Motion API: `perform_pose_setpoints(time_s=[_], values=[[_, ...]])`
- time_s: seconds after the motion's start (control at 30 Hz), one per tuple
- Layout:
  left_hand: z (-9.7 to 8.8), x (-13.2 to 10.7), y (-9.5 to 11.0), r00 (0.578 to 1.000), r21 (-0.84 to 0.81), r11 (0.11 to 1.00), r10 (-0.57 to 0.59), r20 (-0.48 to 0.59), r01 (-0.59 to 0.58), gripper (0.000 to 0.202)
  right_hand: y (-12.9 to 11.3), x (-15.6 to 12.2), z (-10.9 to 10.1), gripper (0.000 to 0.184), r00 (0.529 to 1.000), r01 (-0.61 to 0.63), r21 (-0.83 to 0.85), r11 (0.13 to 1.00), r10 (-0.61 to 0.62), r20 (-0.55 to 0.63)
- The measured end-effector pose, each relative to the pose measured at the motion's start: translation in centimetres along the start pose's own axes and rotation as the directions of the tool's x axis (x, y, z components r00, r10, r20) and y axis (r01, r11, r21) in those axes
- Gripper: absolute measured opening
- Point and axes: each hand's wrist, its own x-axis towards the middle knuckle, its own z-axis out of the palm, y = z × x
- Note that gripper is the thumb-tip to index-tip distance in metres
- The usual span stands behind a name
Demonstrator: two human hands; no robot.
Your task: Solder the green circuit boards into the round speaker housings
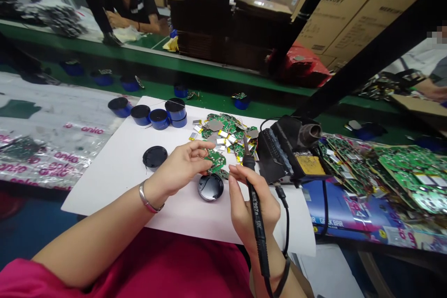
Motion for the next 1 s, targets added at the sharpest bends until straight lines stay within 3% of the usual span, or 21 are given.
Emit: perform_pose_setpoints(time_s=[0.37, 0.6, 0.67, 0.77, 0.83, 0.9, 0.93, 1.0], values=[[-0.3, -0.7, 0.6, 0.986, 0.112, 0.992, 0.037, 0.164, -0.056, 0.055, 0.1, 1.1, -0.3, 0.036, 0.995, 0.071, 0.043, 0.997, -0.073, 0.063], [-0.8, -0.6, 0.1, 0.985, 0.075, 0.995, 0.055, 0.161, -0.068, 0.054, 0.2, 1.3, -0.9, 0.032, 0.996, 0.068, -0.006, 0.998, -0.068, 0.054], [-1.1, -0.6, 0.0, 0.990, 0.127, 0.988, 0.068, 0.123, -0.083, 0.050, 0.3, 1.2, -1.1, 0.032, 0.996, 0.084, -0.057, 0.995, -0.083, 0.013], [-2.0, -0.7, -0.2, 0.984, 0.352, 0.920, 0.157, 0.081, -0.175, 0.038, 0.8, 1.0, -1.4, 0.036, 0.991, 0.085, -0.182, 0.980, -0.103, -0.090], [-2.7, -0.9, -0.5, 0.954, 0.503, 0.815, 0.199, 0.224, -0.288, 0.042, 1.2, 0.8, -1.7, 0.039, 0.981, 0.103, -0.289, 0.952, -0.145, -0.129], [-3.1, -1.3, -1.0, 0.897, 0.554, 0.738, 0.161, 0.411, -0.386, 0.054, 1.5, 0.5, -1.9, 0.042, 0.971, 0.129, -0.373, 0.919, -0.193, -0.138], [-3.1, -1.5, -1.4, 0.876, 0.555, 0.726, 0.137, 0.462, -0.406, 0.057, 1.6, 0.4, -2.0, 0.044, 0.967, 0.141, -0.400, 0.906, -0.212, -0.138], [-2.8, -2.1, -2.3, 0.890, 0.576, 0.720, 0.129, 0.437, -0.387, 0.059, 1.6, 0.0, -2.0, 0.044, 0.963, 0.158, -0.413, 0.897, -0.233, -0.139]])
